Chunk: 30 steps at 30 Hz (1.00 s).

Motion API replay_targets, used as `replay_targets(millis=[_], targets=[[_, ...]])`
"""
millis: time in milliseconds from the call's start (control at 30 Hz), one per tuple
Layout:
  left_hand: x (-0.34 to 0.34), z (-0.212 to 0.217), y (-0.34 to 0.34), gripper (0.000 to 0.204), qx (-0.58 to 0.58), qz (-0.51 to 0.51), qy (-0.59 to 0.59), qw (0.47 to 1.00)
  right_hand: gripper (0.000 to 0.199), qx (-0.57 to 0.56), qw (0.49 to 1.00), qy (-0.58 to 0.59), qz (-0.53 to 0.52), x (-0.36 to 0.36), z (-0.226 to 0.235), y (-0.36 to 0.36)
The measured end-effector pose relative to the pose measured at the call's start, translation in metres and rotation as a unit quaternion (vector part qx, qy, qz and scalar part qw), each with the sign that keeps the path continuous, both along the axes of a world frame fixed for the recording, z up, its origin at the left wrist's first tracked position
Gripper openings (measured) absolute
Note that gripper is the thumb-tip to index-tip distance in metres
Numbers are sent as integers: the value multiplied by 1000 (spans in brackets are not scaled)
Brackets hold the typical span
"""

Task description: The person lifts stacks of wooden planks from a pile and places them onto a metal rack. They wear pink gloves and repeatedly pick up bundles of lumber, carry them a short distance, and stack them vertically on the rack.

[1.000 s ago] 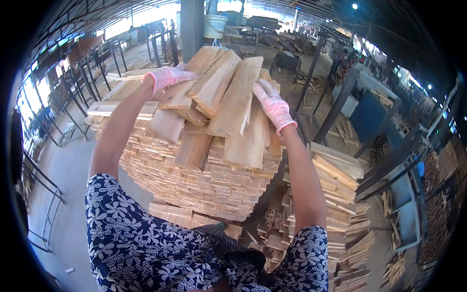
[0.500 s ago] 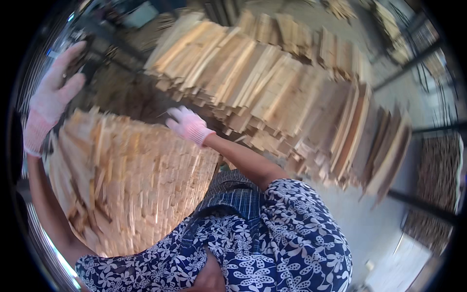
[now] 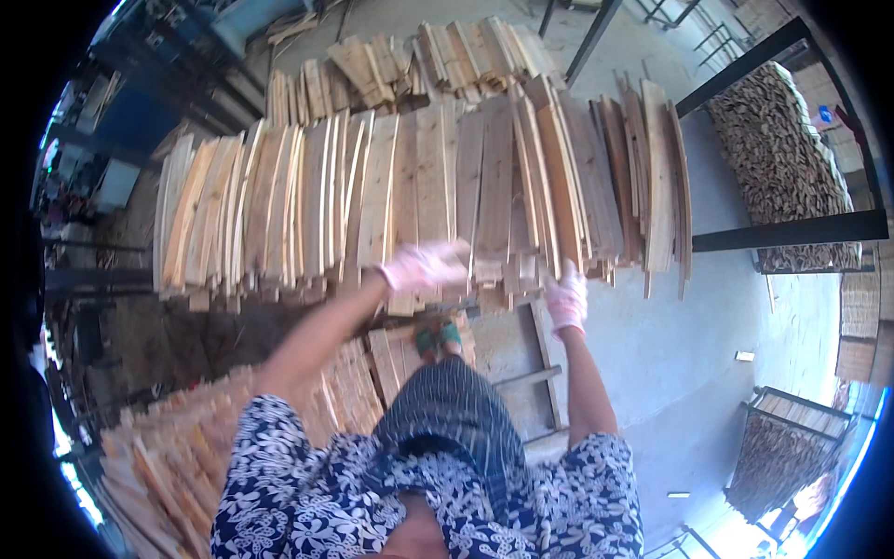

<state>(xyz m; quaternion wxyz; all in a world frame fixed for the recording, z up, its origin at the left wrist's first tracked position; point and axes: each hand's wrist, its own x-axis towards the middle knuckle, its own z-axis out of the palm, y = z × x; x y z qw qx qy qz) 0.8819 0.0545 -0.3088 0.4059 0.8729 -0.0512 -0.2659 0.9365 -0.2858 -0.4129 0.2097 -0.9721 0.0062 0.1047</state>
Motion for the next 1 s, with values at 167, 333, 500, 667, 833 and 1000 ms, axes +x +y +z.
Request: replay_targets(millis=[167, 333, 500, 667, 833, 1000], targets=[[52, -99, -107, 88, -184, 170, 124, 960, 84, -110, 987, 0, -118, 74, -11, -19], [150, -125, -165, 116, -73, 371, 39, 925, 102, -156, 977, 26, -144, 116, -48, 26], [188, -137, -216, 124, 54, 388, 140, 910, 90, -205, 963, -40, -171, 114, -58, 44], [180, -164, -212, 117, 43, 392, 43, 918, 76, -145, 978, 45, -144, 120, -20, 45], [165, -158, -146, 108, -128, 376, -13, 917, 78, -58, 983, 149, -93, 121, 31, 49], [83, -101, -23, 90, -321, 325, 67, 887, 80, 298, 902, 293, -108, 36, 66, 67]])
